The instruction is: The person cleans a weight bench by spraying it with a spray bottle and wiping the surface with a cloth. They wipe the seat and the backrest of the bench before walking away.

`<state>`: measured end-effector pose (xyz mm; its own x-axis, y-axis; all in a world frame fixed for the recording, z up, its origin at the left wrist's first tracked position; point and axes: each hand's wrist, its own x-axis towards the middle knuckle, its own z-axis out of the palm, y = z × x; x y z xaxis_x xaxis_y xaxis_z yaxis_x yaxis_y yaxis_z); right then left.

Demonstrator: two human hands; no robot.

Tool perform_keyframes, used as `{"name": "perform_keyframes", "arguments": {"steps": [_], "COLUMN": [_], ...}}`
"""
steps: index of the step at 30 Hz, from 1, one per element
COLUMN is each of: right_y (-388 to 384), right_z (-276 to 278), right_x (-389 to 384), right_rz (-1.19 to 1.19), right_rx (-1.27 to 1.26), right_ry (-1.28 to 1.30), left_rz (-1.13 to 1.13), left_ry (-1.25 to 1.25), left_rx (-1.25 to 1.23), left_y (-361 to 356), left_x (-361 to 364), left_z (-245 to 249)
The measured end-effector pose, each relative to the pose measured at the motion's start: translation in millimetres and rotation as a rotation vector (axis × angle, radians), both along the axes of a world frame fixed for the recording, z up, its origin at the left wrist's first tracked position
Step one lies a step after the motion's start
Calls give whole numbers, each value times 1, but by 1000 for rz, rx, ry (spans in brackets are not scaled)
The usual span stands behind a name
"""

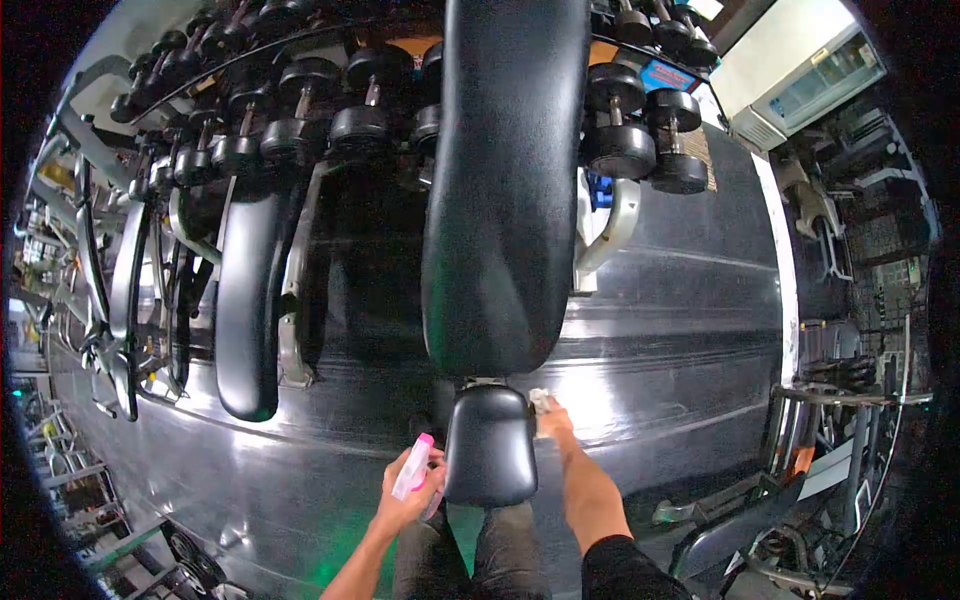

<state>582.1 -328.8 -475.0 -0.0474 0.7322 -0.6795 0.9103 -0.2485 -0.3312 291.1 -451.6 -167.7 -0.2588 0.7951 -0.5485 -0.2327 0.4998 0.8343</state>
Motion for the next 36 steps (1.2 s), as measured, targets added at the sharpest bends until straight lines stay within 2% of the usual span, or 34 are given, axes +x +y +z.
{"name": "perform_keyframes", "arguments": {"steps": [1, 3, 5, 6, 7, 8, 9, 11, 12, 15, 19, 21, 22, 23, 26, 28, 29, 31, 33, 34, 35, 36], "right_y": [5, 32, 86, 119, 150, 179, 208, 245, 254, 260, 195, 140, 111, 86, 26, -1, -3, 18, 82, 119, 155, 188], "right_z": [6, 23, 94, 119, 118, 156, 182, 226, 246, 204, 140, 108, 95, 71, 44, -8, -24, -14, 63, 104, 121, 145], "right_x": [11, 24, -9, -22, -32, -57, -79, -126, -148, -167, -138, -108, -94, -78, -40, -9, -4, -11, -46, -67, -81, -102], "right_rz": [-3, -99, -167, -97, -95, -90, 54, 112, 89, 425, 240, 181, 97, 70, -160, -195, -198, -738, -742, -638, -467, -284], "right_rx": [-3, 173, 448, 656, 816, 941, 1162, 1273, 1188, 1268, 1173, 1017, 858, 804, 164, 84, 83, 330, 556, 706, 903, 1140], "right_ry": [-4, 273, 280, 371, 325, 520, 521, 496, 512, 249, 234, 224, 350, 344, 252, 236, 242, 494, 514, 529, 559, 423], "left_rz": [-3, 8, 1, -11, -10, -17, -26, -4, 19, 61, 68, 77, 50, 22, 35, 17, -1, 4, -8, -2, 18, 36], "left_ry": [-4, -19, -24, -22, -22, -3, 18, 8, -6, 2, 46, -13, 3, 21, -64, -34, -15, 10, -26, -24, -69, -109], "left_rx": [-3, 5, 10, 8, 4, -4, -12, -10, -1, 23, 58, 44, 38, 29, 21, 11, 7, 21, 19, 21, 6, -16], "left_y": [-3, -5, -6, -6, -6, -4, -2, 0, 2, 9, 16, 14, 13, 13, 14, 12, 12, 11, 11, 13, 17, 20], "left_x": [0, -1, -2, -1, 0, 0, 0, 3, 4, 9, 12, 11, 12, 14, 16, 15, 13, 11, 8, 8, 6, 3], "left_z": [-1, -8, -14, -15, -16, -16, -16, -17, -17, -13, -13, -25, -31, -35, -36, -34, -33, -36, -36, -33, -27, -22]}}
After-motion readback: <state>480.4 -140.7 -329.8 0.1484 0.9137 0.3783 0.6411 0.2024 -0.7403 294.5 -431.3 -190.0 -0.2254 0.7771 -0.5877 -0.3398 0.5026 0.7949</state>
